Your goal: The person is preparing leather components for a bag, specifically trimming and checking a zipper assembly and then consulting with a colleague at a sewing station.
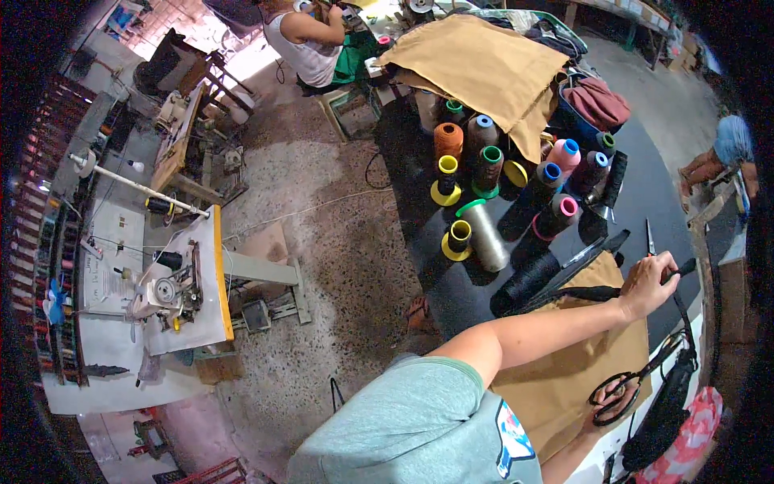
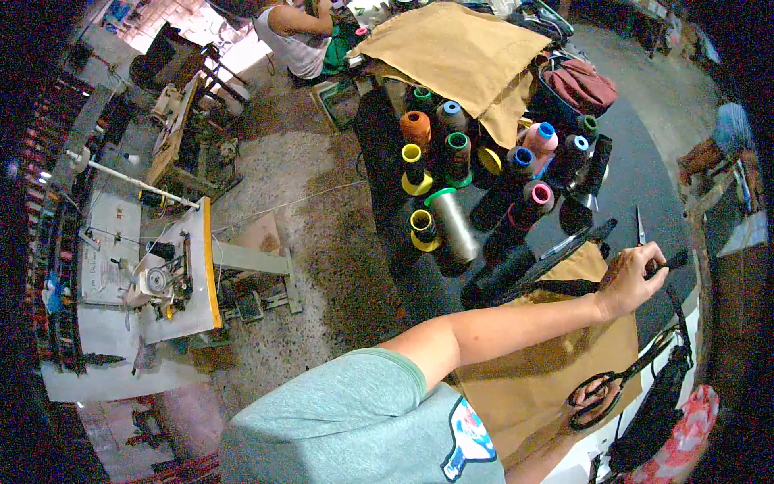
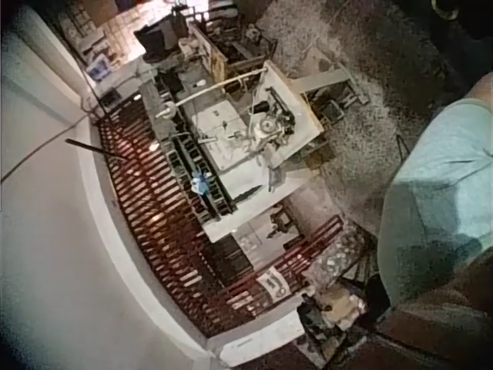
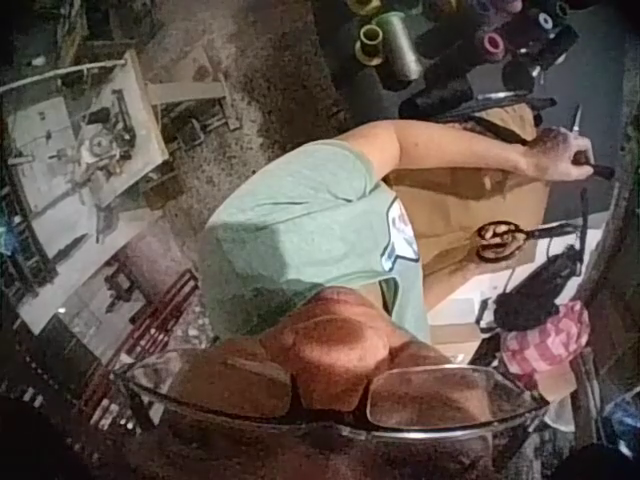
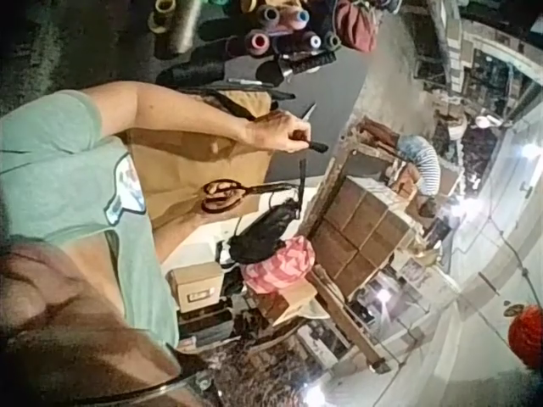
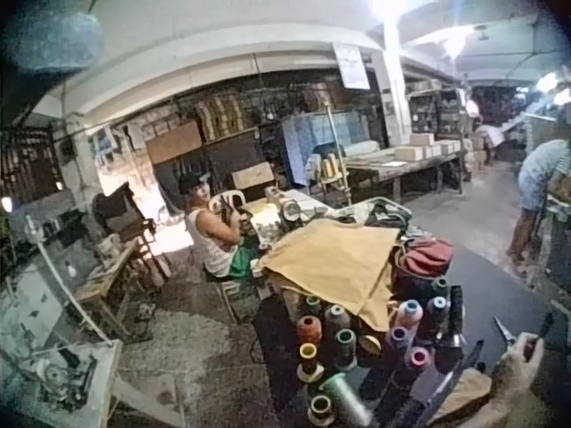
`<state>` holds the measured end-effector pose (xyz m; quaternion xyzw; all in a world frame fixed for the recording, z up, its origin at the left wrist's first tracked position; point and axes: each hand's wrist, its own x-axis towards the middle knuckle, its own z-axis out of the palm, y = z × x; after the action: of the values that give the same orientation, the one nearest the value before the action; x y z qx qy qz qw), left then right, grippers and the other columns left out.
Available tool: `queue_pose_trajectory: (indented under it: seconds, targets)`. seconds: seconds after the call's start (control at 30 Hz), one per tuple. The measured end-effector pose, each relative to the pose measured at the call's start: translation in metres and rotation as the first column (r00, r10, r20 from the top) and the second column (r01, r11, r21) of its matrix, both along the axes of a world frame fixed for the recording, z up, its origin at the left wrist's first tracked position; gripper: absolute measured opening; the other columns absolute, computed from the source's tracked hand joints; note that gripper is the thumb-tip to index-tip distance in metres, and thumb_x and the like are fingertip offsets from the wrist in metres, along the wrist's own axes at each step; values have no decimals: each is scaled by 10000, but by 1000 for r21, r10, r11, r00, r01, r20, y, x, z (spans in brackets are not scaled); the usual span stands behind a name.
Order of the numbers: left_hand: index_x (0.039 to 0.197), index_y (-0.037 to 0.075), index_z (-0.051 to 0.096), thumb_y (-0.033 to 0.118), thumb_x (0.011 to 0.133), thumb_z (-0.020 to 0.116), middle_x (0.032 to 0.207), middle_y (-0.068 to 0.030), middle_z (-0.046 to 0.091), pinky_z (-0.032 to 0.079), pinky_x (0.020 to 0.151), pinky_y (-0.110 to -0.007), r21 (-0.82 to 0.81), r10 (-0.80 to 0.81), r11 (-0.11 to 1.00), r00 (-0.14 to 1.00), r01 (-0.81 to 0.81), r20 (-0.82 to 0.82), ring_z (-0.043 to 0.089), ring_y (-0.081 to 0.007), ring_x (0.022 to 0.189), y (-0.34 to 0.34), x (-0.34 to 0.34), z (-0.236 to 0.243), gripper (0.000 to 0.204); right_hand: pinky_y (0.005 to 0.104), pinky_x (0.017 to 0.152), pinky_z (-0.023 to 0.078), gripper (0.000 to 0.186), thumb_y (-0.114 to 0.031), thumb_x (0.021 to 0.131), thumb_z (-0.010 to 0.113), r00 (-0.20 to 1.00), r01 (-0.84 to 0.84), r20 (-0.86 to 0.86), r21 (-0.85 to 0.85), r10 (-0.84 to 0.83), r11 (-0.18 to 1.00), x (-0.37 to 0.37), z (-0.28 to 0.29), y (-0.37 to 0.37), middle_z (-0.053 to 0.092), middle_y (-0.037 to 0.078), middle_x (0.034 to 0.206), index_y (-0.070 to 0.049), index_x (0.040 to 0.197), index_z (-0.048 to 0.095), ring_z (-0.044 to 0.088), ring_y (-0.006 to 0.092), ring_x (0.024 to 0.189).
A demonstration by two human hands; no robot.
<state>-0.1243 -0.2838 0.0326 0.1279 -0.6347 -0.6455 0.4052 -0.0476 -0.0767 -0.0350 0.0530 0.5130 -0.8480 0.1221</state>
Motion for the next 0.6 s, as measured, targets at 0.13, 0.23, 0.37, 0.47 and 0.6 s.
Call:
queue_pose_trajectory:
  seconds: [0.13, 0.23, 0.37, 0.47, 0.6]
  targets:
    - [778, 27, 529, 124, 748, 617, 669, -116, 586, 451, 569, -345, -20, 17, 1000, 1000, -17, 20, 592, -257, 631, 0, 1, 2, 135, 168, 355, 315, 237, -293, 878, 508, 989, -144, -32, 56, 146, 988, 6, 6, 1, 512, 9, 672, -77, 974, 519, 411, 67, 439]
    - [783, 26, 531, 127, 748, 618, 668, -117, 587, 450, 563, -345, 4, 4, 1000, 1000, -4, 12, 589, -254, 612, 0, 3, 4, 138, 169, 354, 308, 225, -298, 874, 518, 998, 60, 11, 82, -62, 995, 14, 15, -14, 498, 4, 647, -86, 949, 521, 398, 68, 425]
    - [792, 27, 534, 134, 748, 615, 676, -120, 589, 447, 551, -346, -6, 13, 1000, 1000, -13, 22, 587, -252, 598, 0, 2, 2, 141, 169, 355, 307, 214, -293, 871, 525, 997, -63, -37, 107, 67, 992, 14, 17, -10, 490, 1, 639, -89, 935, 522, 395, 68, 423]
    - [791, 28, 534, 134, 747, 614, 678, -120, 590, 444, 548, -348, -10, 12, 1000, 1000, -11, 20, 585, -253, 596, 0, 2, 2, 140, 172, 355, 308, 215, -292, 869, 530, 997, -65, -24, 82, 68, 994, 12, 12, -7, 493, 4, 649, -90, 942, 522, 398, 67, 427]
    - [786, 30, 533, 134, 746, 610, 675, -116, 588, 439, 549, -354, -4, 26, 1000, 1000, -26, -7, 580, -252, 600, 2, 0, 1, 136, 172, 368, 312, 233, -299, 863, 541, 1000, 20, -18, 76, -19, 997, 12, 10, -7, 506, -2, 677, -92, 969, 521, 406, 59, 451]
